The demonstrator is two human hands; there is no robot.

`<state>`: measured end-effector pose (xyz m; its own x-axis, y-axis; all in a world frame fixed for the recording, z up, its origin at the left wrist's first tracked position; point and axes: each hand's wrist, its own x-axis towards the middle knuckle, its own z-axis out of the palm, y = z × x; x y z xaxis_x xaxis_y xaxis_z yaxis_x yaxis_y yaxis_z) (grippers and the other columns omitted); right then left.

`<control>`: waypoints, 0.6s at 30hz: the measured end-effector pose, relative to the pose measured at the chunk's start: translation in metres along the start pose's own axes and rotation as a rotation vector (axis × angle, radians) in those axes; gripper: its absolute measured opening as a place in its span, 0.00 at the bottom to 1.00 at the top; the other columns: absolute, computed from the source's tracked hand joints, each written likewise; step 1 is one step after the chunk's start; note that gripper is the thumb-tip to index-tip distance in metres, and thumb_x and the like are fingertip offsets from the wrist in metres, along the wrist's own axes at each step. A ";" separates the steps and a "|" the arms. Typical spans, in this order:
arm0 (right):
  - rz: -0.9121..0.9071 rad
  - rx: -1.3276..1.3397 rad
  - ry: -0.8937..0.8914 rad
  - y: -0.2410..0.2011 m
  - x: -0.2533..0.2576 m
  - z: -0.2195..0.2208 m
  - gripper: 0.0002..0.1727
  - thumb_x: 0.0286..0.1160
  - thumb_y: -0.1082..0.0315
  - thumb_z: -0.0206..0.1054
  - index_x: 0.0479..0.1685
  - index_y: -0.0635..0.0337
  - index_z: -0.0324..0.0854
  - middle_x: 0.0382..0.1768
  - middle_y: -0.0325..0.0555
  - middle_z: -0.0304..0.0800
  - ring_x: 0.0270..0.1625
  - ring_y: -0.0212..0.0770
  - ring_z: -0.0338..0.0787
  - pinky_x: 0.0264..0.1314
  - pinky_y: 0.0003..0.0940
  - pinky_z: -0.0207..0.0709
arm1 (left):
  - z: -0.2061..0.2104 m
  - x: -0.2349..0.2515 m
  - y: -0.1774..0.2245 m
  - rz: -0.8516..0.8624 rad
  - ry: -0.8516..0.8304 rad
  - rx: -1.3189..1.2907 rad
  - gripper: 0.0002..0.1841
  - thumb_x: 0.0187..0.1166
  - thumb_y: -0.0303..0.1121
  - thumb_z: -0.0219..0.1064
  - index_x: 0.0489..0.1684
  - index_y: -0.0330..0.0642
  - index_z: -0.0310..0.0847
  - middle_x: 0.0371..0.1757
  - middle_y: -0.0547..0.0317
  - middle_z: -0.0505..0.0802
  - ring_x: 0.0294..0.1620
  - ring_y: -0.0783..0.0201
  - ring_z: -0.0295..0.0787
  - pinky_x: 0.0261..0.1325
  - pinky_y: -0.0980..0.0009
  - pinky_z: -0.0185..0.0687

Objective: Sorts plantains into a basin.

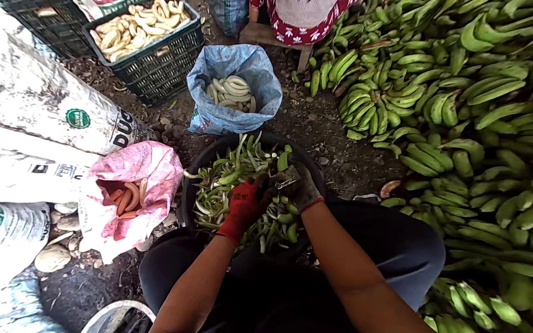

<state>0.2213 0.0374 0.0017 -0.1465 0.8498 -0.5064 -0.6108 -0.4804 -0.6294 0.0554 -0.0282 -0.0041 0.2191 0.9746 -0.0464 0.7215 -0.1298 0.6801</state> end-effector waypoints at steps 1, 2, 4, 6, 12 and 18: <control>-0.007 0.002 0.001 0.001 -0.001 0.000 0.25 0.90 0.41 0.44 0.58 0.51 0.76 0.41 0.42 0.88 0.37 0.36 0.89 0.36 0.32 0.85 | 0.001 0.000 0.000 0.001 0.009 0.032 0.29 0.84 0.58 0.56 0.78 0.54 0.78 0.57 0.42 0.90 0.52 0.41 0.90 0.53 0.39 0.82; -0.013 0.001 0.002 0.002 -0.003 0.001 0.25 0.90 0.42 0.44 0.58 0.51 0.76 0.42 0.42 0.88 0.38 0.36 0.89 0.37 0.32 0.85 | 0.000 0.001 0.001 -0.002 0.027 0.053 0.29 0.83 0.56 0.58 0.79 0.54 0.78 0.58 0.41 0.90 0.53 0.40 0.89 0.54 0.38 0.81; -0.028 -0.035 0.015 0.007 -0.007 0.004 0.25 0.91 0.43 0.44 0.61 0.51 0.77 0.42 0.43 0.89 0.38 0.37 0.90 0.37 0.33 0.86 | -0.001 0.005 -0.001 -0.026 0.065 0.059 0.27 0.82 0.50 0.62 0.80 0.55 0.78 0.59 0.39 0.90 0.55 0.37 0.88 0.56 0.37 0.80; -0.031 -0.104 0.022 0.015 -0.007 0.006 0.20 0.91 0.47 0.48 0.58 0.51 0.76 0.36 0.42 0.87 0.33 0.36 0.88 0.32 0.33 0.85 | -0.003 0.010 -0.008 -0.077 0.080 0.059 0.26 0.85 0.53 0.59 0.80 0.59 0.77 0.61 0.40 0.89 0.55 0.38 0.88 0.54 0.37 0.80; 0.063 -0.627 -0.097 0.024 -0.029 -0.004 0.27 0.90 0.44 0.52 0.74 0.52 0.75 0.48 0.48 0.91 0.41 0.41 0.91 0.40 0.37 0.87 | -0.021 0.019 -0.031 -0.225 0.092 -0.090 0.25 0.93 0.51 0.47 0.81 0.54 0.75 0.64 0.38 0.89 0.62 0.37 0.87 0.61 0.32 0.79; 0.119 -0.348 -0.013 0.011 -0.015 -0.013 0.25 0.84 0.41 0.58 0.65 0.50 0.79 0.40 0.47 0.91 0.33 0.40 0.91 0.30 0.33 0.85 | -0.014 0.015 -0.017 -0.125 0.027 -0.149 0.29 0.91 0.59 0.44 0.80 0.56 0.76 0.64 0.48 0.91 0.62 0.46 0.89 0.63 0.36 0.80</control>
<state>0.2274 0.0167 -0.0055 -0.2116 0.7852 -0.5820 -0.2884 -0.6191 -0.7304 0.0369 -0.0085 -0.0061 0.1145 0.9862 -0.1194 0.6364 0.0195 0.7711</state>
